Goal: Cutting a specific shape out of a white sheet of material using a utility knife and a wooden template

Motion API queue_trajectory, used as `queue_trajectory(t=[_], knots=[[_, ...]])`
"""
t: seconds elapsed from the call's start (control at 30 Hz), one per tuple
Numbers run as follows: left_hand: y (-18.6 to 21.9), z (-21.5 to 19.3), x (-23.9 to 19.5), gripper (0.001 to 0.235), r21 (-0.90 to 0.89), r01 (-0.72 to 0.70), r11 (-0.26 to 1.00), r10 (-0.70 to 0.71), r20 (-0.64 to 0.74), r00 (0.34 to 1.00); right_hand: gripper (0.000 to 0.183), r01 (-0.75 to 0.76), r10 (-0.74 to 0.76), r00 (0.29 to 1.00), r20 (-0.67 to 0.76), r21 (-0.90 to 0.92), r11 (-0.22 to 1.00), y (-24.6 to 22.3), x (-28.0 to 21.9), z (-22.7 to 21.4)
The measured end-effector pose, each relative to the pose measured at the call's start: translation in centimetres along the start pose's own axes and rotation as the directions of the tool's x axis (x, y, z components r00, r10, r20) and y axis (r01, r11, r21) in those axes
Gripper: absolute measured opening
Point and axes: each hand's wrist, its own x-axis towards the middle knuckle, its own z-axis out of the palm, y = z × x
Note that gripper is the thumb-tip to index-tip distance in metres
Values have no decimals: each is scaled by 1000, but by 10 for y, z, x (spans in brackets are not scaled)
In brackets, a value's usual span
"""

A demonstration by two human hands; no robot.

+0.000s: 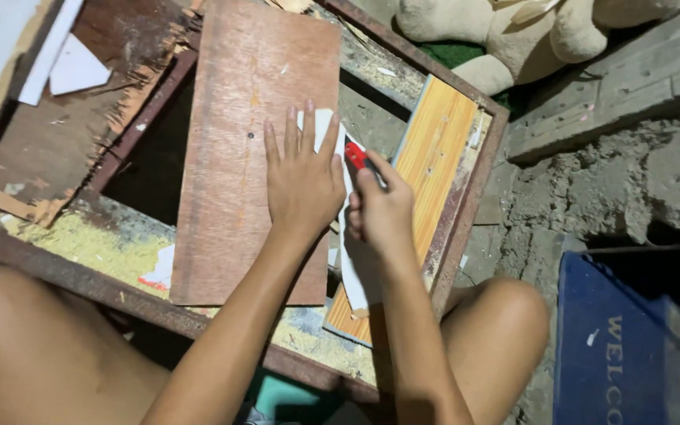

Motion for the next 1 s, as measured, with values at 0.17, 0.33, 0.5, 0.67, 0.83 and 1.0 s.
queue_trajectory(t=[0.17, 0.33, 0.5, 0.67, 0.83, 1.0], knots=[[4, -11, 0, 55, -4, 30, 1000, -30, 56, 998, 46, 43, -32, 991, -128, 84, 996, -14, 13, -15], [1, -15, 4, 55, -50, 13, 999, -8, 99, 995, 41, 465, -469, 876, 113, -459, 757, -34, -39, -36], [-14, 1, 10, 55, 14, -42, 999, 40, 102, 994, 49, 364, -411, 910, 55, -581, 728, -47, -135, -64], [-13, 6, 7, 55, 34, -42, 999, 39, 85, 996, 56, -25, -144, 968, -205, -654, 756, -22, -197, -94], [-15, 12, 5, 55, 97, -87, 991, 93, -57, 994, 48, -16, -247, 907, -341, -616, 788, -24, -209, -79], [-17, 17, 4, 53, 135, -68, 989, 88, -145, 986, 45, 102, -380, 875, -299, -653, 750, -33, -213, -75]])
